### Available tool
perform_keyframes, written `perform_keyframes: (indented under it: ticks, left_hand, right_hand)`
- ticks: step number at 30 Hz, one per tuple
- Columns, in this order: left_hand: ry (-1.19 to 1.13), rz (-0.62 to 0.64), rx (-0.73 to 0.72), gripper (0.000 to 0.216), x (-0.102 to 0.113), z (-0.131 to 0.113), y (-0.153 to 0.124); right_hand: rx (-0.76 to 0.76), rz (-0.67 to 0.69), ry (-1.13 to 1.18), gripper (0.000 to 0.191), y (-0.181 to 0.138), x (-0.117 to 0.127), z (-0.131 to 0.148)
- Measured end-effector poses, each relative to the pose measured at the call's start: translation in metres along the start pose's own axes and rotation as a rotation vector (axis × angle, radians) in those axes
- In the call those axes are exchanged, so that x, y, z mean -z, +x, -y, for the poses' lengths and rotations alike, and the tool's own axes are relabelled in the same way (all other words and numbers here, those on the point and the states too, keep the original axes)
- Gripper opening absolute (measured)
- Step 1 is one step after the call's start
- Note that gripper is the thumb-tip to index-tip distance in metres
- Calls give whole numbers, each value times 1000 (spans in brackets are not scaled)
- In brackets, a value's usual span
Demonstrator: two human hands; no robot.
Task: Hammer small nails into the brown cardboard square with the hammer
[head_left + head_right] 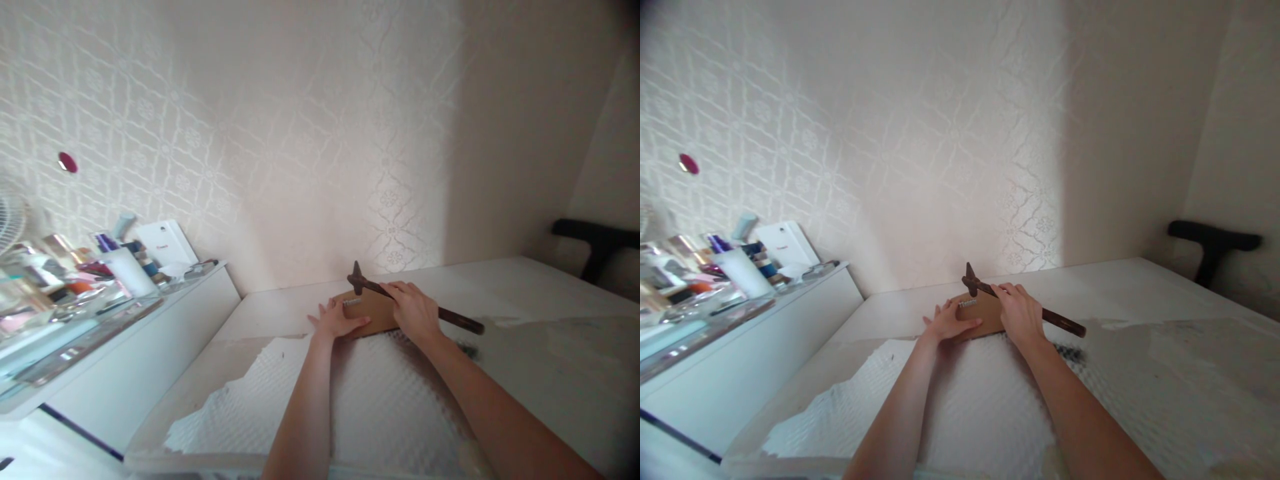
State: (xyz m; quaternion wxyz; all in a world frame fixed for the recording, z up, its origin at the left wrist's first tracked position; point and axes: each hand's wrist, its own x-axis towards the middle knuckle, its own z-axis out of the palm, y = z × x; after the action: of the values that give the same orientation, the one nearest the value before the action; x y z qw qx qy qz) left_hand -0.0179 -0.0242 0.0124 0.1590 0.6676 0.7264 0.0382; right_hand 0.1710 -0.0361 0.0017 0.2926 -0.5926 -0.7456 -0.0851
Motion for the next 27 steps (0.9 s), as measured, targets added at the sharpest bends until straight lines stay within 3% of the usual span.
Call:
perform_keyframes:
  ticks: [11,17,23,27]
  left_hand:
    - [6,6,2,110,-2,1,2]
    - [3,2,-6,107,-2,1,2]
    - [8,3,1,109,-2,2,3]
    - [-2,1,-4,107,-3,2,3]
  right_hand:
    - [-23,40,-15,50,0,1,3]
    - [-81,-14,4,47,0,2,0]
    - [-34,43,21,51,0,1,0]
    - [-46,7,28,51,1,0,0]
